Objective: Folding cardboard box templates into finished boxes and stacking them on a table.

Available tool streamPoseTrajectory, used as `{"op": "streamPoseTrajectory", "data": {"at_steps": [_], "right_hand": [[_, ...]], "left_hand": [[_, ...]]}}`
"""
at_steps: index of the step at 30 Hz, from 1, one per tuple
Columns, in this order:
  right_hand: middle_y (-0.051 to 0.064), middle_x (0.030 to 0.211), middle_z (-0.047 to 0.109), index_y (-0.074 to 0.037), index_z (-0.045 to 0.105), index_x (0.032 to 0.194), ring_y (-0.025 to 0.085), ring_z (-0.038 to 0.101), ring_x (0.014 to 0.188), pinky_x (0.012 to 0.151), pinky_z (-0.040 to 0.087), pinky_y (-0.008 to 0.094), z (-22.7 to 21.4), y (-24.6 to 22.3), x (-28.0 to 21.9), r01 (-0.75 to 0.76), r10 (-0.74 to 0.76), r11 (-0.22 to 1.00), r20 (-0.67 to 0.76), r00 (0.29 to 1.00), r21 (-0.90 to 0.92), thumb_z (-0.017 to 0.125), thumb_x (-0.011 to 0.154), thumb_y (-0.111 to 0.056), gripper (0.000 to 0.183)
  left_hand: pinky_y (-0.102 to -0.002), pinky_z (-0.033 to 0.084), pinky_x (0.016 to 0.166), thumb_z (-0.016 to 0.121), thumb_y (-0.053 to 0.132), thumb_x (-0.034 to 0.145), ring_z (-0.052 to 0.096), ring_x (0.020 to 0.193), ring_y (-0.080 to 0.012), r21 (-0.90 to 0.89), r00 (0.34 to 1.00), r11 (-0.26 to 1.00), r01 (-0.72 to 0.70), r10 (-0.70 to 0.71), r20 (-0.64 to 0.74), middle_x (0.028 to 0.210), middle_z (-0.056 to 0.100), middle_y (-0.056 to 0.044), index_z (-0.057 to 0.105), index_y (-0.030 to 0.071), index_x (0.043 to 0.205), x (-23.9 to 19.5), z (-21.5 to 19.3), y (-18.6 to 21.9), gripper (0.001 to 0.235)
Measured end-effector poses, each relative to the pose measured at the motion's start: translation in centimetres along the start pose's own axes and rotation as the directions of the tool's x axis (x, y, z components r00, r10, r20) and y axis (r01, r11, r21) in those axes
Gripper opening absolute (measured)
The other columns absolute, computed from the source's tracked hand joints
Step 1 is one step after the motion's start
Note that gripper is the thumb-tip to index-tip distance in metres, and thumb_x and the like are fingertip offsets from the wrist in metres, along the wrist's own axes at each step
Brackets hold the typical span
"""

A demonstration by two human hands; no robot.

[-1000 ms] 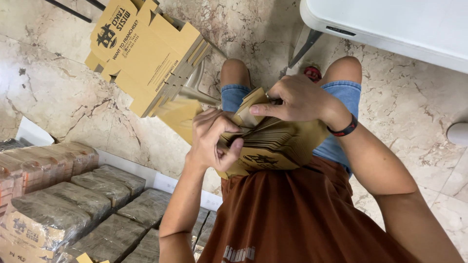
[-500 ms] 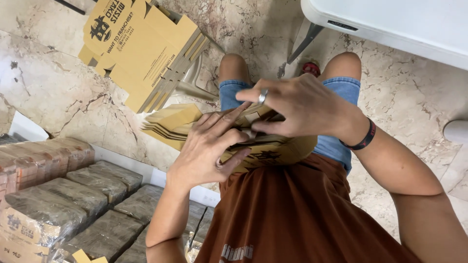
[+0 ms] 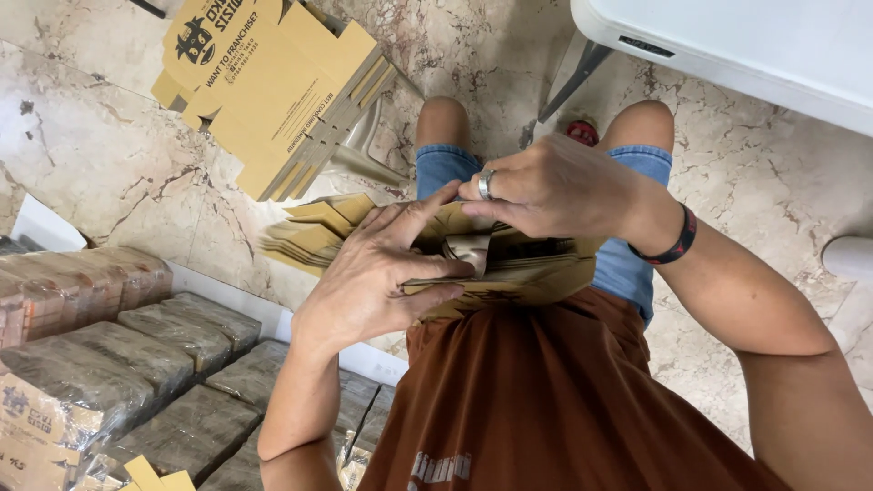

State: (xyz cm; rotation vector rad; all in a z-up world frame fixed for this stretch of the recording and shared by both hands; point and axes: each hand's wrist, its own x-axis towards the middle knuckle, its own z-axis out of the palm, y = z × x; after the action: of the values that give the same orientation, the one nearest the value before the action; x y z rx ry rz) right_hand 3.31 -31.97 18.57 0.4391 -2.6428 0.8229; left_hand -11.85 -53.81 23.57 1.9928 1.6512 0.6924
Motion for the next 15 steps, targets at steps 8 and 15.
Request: {"op": "streamPoseTrajectory", "data": {"at_steps": [8,15], "right_hand": [[0.001,0.131,0.074,-0.021,0.076,0.126,0.014,0.075,0.083,0.048,0.049,0.028,0.6,-0.9,-1.1,0.010,-0.080,0.945,-0.202,0.976,-0.328,0.074,0.105,-0.016,0.021],[0.001,0.095,0.057,-0.016,0.078,0.104,0.018,0.054,0.076,0.059,0.045,0.030,0.3,-0.6,-2.2,0.006,-0.185,0.872,-0.319,0.929,-0.489,0.087,0.100,-0.015,0.010]], "left_hand": [[-0.042,0.046,0.117,0.079,0.019,0.092,0.055,0.142,-0.0319,-0.082,0.994,0.991,0.103,-0.106,-0.030,0.160,0.040,-0.015,0.081,0.019,0.111,0.1,-0.5,0.1,0.019],[-0.045,0.053,0.102,0.080,0.025,0.085,0.061,0.132,-0.0243,-0.031,0.974,0.981,0.194,-0.189,0.125,0.156,0.047,-0.009,0.080,0.023,0.110,1.3,-1.2,-0.6,0.025]]}}
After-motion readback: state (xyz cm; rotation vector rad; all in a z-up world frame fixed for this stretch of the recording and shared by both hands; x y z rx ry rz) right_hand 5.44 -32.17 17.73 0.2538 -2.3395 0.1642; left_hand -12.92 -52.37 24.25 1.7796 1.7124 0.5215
